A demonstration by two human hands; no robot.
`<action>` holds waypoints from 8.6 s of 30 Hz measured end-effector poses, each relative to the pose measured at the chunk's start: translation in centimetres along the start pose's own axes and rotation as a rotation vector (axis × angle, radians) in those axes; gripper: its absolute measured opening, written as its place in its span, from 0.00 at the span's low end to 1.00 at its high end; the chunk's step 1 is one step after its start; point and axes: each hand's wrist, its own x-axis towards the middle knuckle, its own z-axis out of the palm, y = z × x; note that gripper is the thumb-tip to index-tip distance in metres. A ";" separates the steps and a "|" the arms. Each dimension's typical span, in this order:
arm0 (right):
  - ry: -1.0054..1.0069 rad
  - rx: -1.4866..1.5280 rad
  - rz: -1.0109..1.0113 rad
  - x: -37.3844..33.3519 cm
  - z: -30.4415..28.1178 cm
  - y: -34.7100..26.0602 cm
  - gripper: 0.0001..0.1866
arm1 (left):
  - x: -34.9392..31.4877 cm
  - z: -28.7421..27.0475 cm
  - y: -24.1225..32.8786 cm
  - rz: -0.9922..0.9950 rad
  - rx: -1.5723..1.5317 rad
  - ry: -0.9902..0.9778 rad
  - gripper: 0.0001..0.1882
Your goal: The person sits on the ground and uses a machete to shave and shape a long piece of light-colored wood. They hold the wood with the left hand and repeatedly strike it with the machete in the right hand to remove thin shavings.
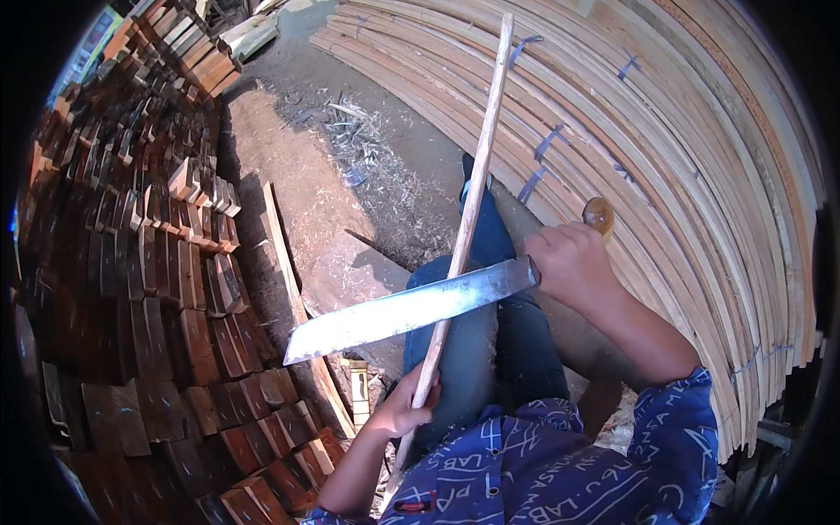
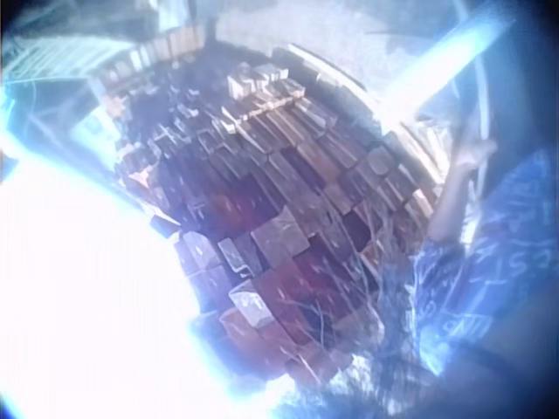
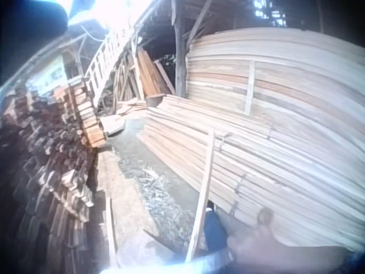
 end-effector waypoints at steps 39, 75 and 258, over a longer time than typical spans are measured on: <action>-0.065 0.047 0.024 -0.6 -1.2 -0.5 0.05 | 1.0 0.0 0.9 0.042 0.285 0.013 0.30; -0.110 0.858 0.739 -10.1 8.0 -6.3 0.15 | -1.0 -1.2 2.0 -0.200 -0.245 -0.136 0.35; -0.121 0.166 0.073 3.4 3.9 -6.2 0.12 | -4.8 0.5 0.7 0.117 0.967 0.952 0.31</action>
